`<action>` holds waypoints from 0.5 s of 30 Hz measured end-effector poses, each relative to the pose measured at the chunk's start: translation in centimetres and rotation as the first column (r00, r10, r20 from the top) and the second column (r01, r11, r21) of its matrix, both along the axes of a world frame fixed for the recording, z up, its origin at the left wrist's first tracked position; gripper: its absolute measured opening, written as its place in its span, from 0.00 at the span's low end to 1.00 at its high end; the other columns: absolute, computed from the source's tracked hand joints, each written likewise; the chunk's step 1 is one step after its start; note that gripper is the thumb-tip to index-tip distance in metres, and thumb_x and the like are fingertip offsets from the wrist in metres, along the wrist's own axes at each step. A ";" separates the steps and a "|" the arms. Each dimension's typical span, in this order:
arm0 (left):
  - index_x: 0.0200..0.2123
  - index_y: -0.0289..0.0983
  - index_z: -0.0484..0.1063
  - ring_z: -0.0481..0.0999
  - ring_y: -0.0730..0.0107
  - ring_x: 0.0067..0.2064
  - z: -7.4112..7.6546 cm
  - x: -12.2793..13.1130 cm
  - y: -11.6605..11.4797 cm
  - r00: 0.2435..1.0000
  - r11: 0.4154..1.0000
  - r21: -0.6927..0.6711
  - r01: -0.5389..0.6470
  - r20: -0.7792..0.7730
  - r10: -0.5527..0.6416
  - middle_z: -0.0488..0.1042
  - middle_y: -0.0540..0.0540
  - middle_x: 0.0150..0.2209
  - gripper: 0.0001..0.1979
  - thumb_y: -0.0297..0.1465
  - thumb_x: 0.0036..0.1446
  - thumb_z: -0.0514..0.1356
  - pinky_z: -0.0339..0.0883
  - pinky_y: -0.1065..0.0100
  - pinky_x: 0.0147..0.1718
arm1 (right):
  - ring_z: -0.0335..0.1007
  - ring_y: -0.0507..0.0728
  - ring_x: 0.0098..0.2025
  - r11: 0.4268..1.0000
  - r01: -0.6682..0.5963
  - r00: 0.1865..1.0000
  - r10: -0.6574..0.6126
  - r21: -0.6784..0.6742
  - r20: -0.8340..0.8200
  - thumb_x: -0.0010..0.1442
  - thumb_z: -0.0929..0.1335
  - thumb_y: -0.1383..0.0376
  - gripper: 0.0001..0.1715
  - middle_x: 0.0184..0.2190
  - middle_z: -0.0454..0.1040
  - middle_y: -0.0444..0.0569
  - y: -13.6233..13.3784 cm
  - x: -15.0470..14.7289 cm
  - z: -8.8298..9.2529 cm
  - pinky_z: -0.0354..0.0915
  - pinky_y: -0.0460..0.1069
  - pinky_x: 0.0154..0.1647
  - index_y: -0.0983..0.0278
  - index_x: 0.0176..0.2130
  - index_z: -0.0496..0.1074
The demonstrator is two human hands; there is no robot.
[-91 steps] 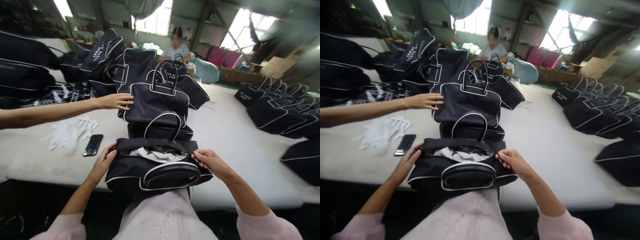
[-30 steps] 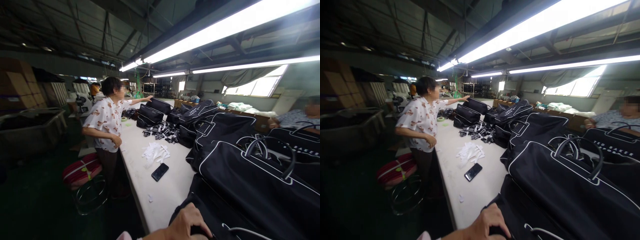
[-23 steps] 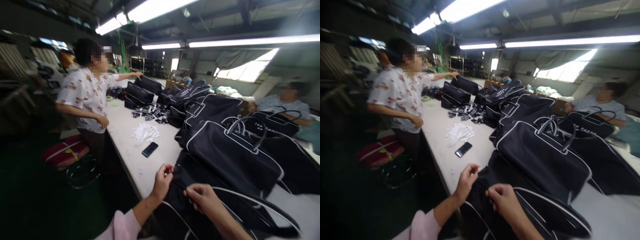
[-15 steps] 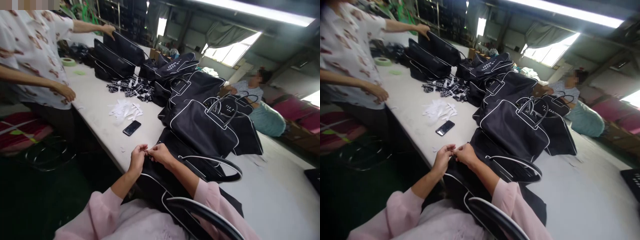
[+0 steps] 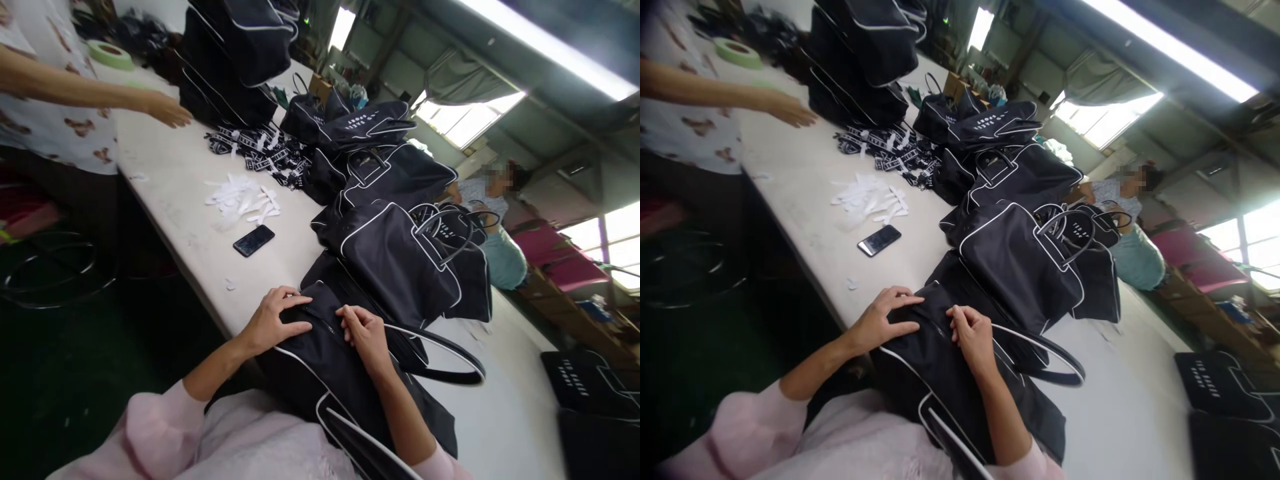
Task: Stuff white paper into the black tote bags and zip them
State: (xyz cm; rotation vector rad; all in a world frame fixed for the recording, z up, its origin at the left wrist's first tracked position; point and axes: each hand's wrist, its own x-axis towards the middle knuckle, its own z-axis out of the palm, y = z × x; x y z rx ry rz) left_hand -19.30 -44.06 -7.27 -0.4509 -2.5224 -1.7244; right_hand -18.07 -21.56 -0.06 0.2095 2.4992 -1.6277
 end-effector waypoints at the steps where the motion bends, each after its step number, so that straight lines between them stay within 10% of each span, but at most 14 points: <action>1: 0.49 0.51 0.77 0.70 0.59 0.51 0.5 -0.4 0.4 0.998 0.999 -0.034 0.015 -0.055 -0.017 0.72 0.47 0.47 0.20 0.40 0.51 0.70 0.63 0.56 0.56 | 0.60 0.46 0.18 1.000 -0.003 1.000 0.003 0.005 0.000 0.60 0.67 0.46 0.27 0.21 0.67 0.44 -0.1 0.0 0.0 0.55 0.42 0.18 0.68 0.34 0.76; 8: 0.36 0.37 0.76 0.74 0.66 0.41 1.1 -1.2 1.6 0.955 0.996 -0.069 0.061 -0.287 -0.078 0.75 0.46 0.36 0.08 0.33 0.64 0.59 0.67 0.66 0.44 | 0.61 0.46 0.20 1.000 -0.023 0.999 0.023 0.004 -0.036 0.62 0.66 0.50 0.24 0.23 0.68 0.44 0.0 0.4 0.1 0.55 0.42 0.20 0.68 0.35 0.77; 15: 0.29 0.37 0.72 0.72 0.69 0.31 -3.3 -1.8 0.5 0.913 0.914 -0.001 -0.405 0.060 0.404 0.74 0.50 0.28 0.11 0.39 0.56 0.60 0.65 0.68 0.35 | 0.65 0.48 0.23 0.996 -0.084 0.995 0.084 0.004 -0.055 0.61 0.67 0.55 0.18 0.26 0.71 0.45 -0.2 1.1 0.1 0.61 0.44 0.24 0.66 0.36 0.78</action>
